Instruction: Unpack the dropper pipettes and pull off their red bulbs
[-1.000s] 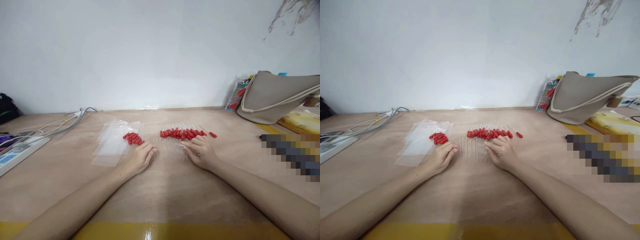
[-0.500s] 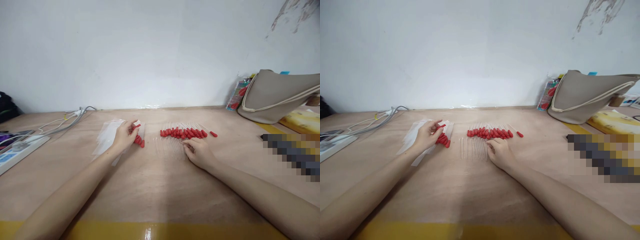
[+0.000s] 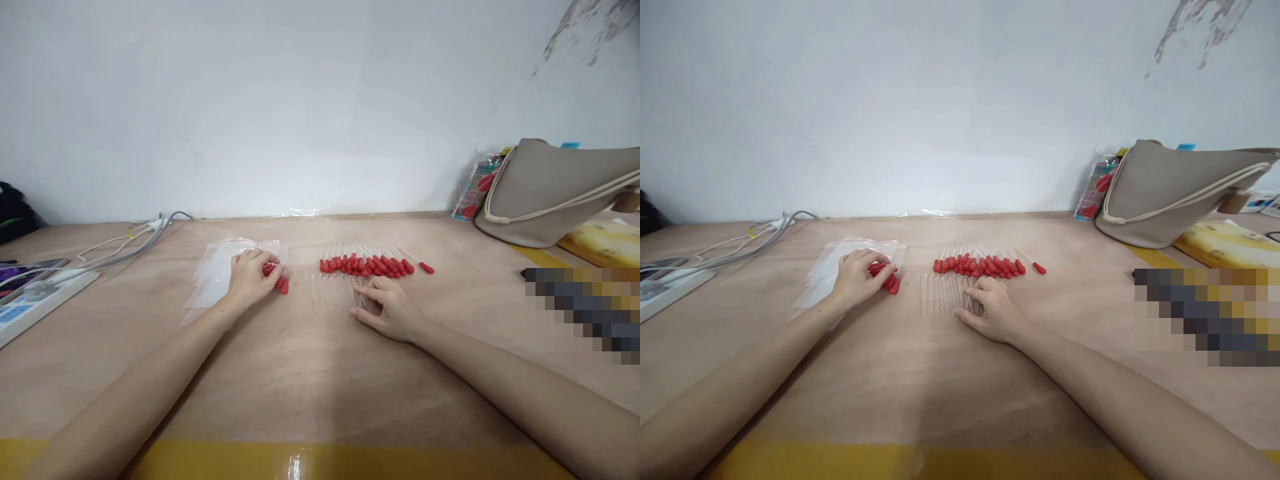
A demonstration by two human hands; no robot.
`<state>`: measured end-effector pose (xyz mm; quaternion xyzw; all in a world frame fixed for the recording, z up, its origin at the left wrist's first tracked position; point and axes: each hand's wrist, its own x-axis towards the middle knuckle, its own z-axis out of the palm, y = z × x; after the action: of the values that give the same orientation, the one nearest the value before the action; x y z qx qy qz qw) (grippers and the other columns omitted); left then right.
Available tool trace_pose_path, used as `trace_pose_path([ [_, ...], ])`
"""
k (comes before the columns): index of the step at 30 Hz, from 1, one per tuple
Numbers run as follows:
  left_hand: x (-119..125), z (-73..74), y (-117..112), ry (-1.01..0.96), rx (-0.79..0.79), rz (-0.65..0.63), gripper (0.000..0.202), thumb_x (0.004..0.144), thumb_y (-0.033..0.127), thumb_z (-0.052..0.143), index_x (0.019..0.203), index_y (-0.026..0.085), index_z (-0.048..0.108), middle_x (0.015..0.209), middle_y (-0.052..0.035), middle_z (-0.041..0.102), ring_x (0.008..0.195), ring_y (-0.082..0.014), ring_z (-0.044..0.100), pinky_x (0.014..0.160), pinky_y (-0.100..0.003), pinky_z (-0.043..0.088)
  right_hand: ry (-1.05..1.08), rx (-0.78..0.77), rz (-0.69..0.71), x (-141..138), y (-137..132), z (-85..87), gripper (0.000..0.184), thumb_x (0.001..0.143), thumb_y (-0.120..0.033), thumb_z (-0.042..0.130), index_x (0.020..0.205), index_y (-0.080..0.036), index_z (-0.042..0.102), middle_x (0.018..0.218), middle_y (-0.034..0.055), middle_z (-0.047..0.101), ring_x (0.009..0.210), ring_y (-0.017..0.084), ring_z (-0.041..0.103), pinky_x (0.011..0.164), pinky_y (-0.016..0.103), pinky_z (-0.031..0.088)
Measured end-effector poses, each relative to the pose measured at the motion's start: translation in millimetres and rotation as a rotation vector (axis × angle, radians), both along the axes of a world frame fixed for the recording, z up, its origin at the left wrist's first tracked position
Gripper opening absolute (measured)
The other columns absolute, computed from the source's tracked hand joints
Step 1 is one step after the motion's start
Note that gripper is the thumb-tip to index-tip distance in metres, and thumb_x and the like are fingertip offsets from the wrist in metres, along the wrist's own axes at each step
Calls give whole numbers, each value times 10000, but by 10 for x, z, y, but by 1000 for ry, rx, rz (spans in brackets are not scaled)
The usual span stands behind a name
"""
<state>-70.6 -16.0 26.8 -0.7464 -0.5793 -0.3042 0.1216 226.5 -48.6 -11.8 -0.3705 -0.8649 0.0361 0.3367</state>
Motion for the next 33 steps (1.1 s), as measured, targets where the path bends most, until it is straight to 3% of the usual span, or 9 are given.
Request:
trace_pose_path([
  [5,264,6,-54,95,-4,-144,145,775,328,550,740,203,614,793,-32,611,832,-220,532,814,-398,324,-43,-18,33,7,3,6,378,789,-475,545,980,-164,645,761,50,488,728,166,464,668,333,402],
  [10,584,-1,73,145,-77,-286,139,779,314,554,841,196,595,875,-36,622,890,-222,546,816,-375,355,26,-15,44,7,-5,28,339,806,-416,544,1019,-166,632,837,69,504,790,176,480,712,350,431],
  [15,768,-17,268,83,-179,-346,161,744,292,587,863,185,597,848,-44,645,871,-230,576,830,-381,395,151,-1,-104,3,28,26,204,821,-298,525,919,-171,650,863,81,530,808,183,513,721,360,458],
  [21,777,-90,316,-41,-157,-330,80,747,244,555,772,178,594,768,-28,645,756,-191,602,725,-321,457,180,3,-116,-5,66,-21,136,787,-224,530,826,-167,648,859,79,560,787,177,559,713,355,488],
  [25,752,-132,284,-174,-86,-250,105,793,218,484,821,165,570,804,-38,642,754,-171,609,701,-301,477,147,2,-104,-8,49,-25,144,790,-212,522,818,-158,652,851,85,576,761,171,573,700,345,497],
  [33,561,-203,-5,-474,29,-282,85,804,249,521,803,173,560,830,-29,623,762,-152,620,686,-278,505,134,16,-20,4,52,-4,135,782,-156,510,806,-158,643,851,86,581,761,167,583,679,327,500],
])
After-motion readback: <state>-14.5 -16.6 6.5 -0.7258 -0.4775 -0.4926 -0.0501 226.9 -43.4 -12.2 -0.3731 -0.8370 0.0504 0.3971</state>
